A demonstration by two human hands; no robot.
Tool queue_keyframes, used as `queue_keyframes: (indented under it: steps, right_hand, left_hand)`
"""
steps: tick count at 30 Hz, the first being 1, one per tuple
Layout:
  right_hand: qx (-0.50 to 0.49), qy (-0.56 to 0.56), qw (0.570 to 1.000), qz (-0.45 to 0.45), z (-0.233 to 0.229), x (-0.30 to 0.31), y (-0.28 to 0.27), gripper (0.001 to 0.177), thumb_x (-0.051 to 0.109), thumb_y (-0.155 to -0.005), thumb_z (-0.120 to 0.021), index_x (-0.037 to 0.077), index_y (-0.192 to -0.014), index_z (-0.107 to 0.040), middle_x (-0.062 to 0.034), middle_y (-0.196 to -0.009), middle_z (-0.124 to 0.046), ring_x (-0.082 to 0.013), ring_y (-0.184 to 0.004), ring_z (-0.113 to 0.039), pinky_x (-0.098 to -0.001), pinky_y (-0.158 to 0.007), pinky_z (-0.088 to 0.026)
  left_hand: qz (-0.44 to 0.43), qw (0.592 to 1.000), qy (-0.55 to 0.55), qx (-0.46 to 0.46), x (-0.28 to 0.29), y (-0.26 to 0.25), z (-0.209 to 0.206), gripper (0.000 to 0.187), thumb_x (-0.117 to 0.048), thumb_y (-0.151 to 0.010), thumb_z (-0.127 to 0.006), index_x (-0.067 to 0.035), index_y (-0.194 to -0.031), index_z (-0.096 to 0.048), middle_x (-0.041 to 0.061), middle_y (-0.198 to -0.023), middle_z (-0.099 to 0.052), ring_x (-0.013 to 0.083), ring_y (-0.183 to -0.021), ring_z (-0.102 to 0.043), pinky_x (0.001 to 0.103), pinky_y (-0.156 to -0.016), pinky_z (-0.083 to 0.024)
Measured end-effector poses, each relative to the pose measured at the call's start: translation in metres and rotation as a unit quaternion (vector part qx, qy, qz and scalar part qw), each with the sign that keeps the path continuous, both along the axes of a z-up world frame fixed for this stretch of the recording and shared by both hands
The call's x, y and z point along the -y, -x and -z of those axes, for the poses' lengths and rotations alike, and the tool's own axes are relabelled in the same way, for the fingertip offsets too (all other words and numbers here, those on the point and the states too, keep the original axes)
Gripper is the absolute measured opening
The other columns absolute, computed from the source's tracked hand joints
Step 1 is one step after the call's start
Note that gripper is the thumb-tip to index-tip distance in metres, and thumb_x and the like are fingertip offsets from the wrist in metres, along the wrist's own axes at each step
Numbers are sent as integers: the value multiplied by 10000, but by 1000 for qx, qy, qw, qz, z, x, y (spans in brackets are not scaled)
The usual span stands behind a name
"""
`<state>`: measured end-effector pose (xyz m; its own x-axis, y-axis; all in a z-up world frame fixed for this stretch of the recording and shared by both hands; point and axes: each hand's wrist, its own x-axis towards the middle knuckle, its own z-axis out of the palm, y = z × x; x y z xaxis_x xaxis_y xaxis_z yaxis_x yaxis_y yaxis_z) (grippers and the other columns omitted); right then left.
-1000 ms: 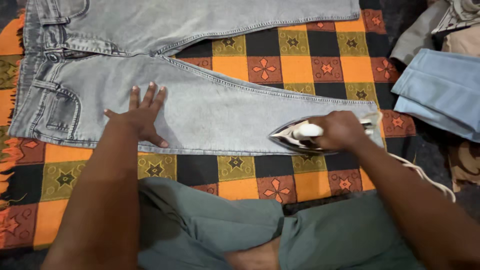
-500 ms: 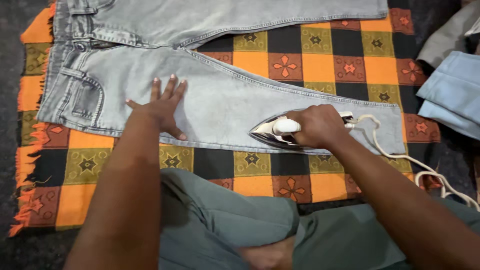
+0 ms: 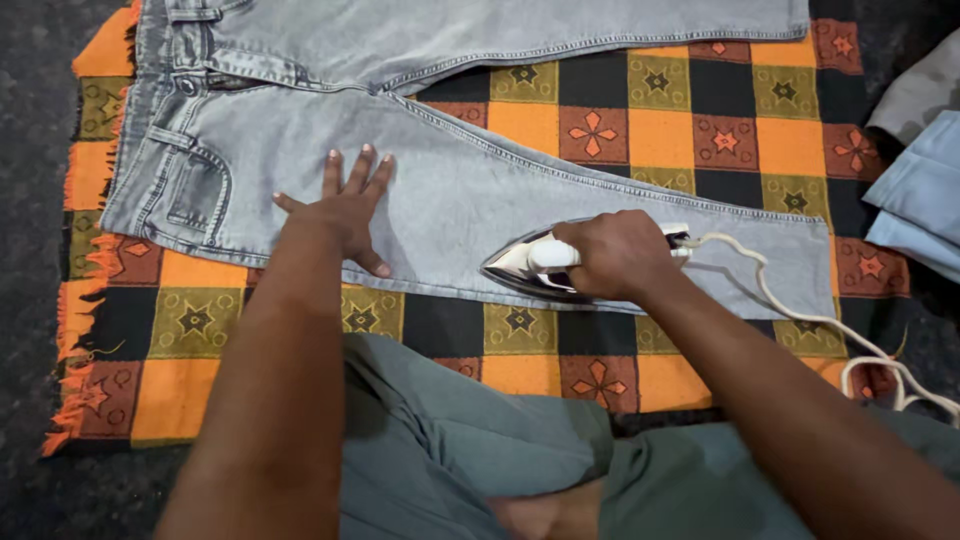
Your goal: The person irons a pair of light gray jeans laid out on a patterned mat. They smooth the fabric with one hand and move the iron back and forth over the legs and waist area, then flip the jeans to iron the other side.
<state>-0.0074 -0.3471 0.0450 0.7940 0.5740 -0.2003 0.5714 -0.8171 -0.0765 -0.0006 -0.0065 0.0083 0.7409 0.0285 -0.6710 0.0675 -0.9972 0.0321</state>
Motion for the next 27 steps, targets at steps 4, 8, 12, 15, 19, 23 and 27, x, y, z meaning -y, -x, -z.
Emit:
queue_keyframes:
  steps: [4, 8, 12, 15, 19, 23, 27]
  right_hand:
    - [26, -12, 999, -19, 3, -9, 1, 237, 228, -722, -673, 202, -953, -719, -135, -717, -714, -377, -670, -691, -520, -579, -515]
    - [45, -33, 998, -36, 5, -19, 1, 274, 201, -719, -662, 162, -987, -701, -148, -661, -691, -380, -618, -680, -527, -531, -497]
    - [40, -32, 998, -25, 4, -32, 2, 267, 237, -729, -686, 154, -983, -687, -153, -645, -686, -380, -596, -677, -528, -516, -492]
    - [38, -32, 999, -12, 5, -41, 3, 255, 247, -750, -686, 149, -984, -664, -154, -635, -682, -377, -587, -675, -529, -508, -492]
    - [88, -66, 994, -1, 8, -50, 8, 212, 235, -779, -670, 128, -958, -634, -149, -655, -684, -377, -593, -677, -531, -519, -498]
    - [92, -54, 994, 35, 13, -60, 2, 196, 229, -796, -653, 111, -950, -625, -158, -692, -694, -364, -611, -691, -518, -527, -515]
    - [89, -27, 995, 43, 16, -68, -12, 240, 228, -754, -662, 107, -958, -628, -158, -709, -706, -360, -624, -698, -511, -519, -520]
  left_hand:
    - [5, 1000, -2, 2, -1, 1, 1, 1590, -460, -533, -1012, -442, -1604, 163, -157, -1712, 233, 278, -1598, 163, 895, -1066, -159]
    - [5, 1000, 0, 3, -1, 1, 0, 1585, -466, -542, -1006, -441, -1603, 171, -156, -1709, 239, 284, -1595, 167, 904, -1054, -157]
    - [7, 1000, -2, 2, 1, 1, 1, 1583, -454, -551, -1007, -433, -1607, 173, -151, -1709, 237, 288, -1595, 171, 909, -1047, -159]
    - [4, 1000, 2, -2, -1, 0, 0, 1587, -446, -548, -1010, -437, -1604, 176, -157, -1710, 242, 278, -1596, 182, 910, -1051, -148]
    - [4, 1000, 4, 2, -1, 0, -1, 1571, -438, -565, -1002, -431, -1607, 173, -148, -1712, 239, 283, -1593, 178, 909, -1048, -154]
    - [3, 1000, 1, -3, 0, 0, 1, 1562, -444, -571, -999, -430, -1606, 170, -148, -1710, 246, 284, -1591, 189, 908, -1050, -149]
    - [-1, 1000, 5, -8, 0, 0, 0, 1551, -448, -580, -993, -437, -1607, 169, -153, -1706, 257, 282, -1588, 204, 913, -1050, -133]
